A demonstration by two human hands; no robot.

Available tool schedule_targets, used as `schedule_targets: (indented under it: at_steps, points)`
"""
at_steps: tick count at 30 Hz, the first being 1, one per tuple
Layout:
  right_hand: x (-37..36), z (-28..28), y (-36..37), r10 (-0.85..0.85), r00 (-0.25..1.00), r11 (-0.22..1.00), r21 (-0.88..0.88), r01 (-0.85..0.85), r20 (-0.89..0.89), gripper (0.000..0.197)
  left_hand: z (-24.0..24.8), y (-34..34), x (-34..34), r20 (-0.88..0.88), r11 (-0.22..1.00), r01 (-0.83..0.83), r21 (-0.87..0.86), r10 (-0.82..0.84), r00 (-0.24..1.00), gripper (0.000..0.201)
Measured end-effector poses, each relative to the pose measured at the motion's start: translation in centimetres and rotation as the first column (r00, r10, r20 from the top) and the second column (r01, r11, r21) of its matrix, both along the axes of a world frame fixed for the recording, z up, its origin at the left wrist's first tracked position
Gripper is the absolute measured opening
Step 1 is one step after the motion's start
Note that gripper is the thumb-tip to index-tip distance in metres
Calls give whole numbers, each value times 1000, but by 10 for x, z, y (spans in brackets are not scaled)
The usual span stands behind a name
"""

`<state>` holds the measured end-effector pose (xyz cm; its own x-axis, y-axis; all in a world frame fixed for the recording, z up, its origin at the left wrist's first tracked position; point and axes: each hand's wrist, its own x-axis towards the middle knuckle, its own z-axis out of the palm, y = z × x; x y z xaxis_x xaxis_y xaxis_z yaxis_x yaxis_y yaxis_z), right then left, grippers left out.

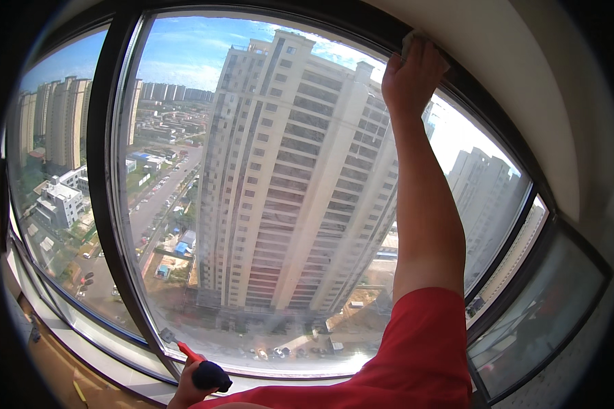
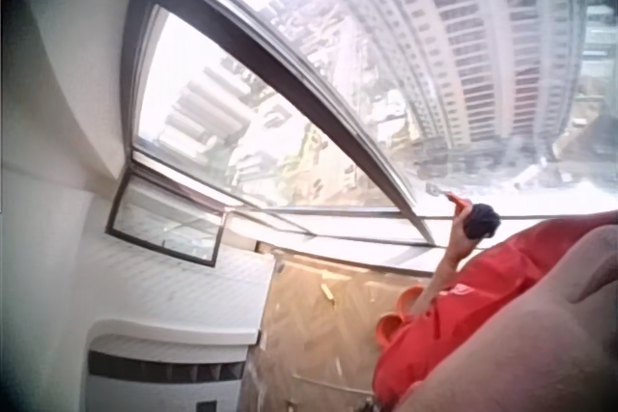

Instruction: The person cleans a window in a high-rise building using a cloth and a handheld scraper. They first wipe the window frame and glass with a white cloth, then use a red-handled scraper to clean the glass surface.

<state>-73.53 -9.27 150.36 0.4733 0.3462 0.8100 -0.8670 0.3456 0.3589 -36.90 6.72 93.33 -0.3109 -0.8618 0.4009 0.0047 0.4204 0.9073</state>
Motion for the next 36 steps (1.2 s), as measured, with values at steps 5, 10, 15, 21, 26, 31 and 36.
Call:
schedule_targets:
  at_steps: [5, 10, 15, 21, 26, 31, 36]
  points:
    - [185, -4, -47, 103, 993, 988, -109, -108, -50, 44, -8, -10, 1, 22, 991, -70, -114, 73, 997, 44]
    - [271, 2, -92, 233, 970, 972, 44, -230, -75, 51, -6, 0, 7, 48, 987, -151, -57, 154, 987, 45]
    - [365, 10, -118, 191, 967, 949, 282, -139, -167, 47, -19, 25, 26, -487, 955, 112, 275, 38, 872, 40]
    - [329, 19, -107, 185, 871, 965, 253, -73, -454, 42, -53, 40, 50, -358, 966, -95, 240, 179, 916, 40]
    - [245, 17, -68, 319, 753, 948, 184, -261, -576, 30, -69, 53, 65, -405, 937, -121, 327, 254, 878, 37]
    - [313, 23, -91, 234, 843, 961, 249, -123, -484, 34, -54, 25, 74, 69, 927, -367, 73, 363, 929, 51]
    - [253, 15, -51, 293, 760, 952, 253, -175, -580, 34, -58, 45, 66, -157, 886, -423, 191, 453, 878, 51]
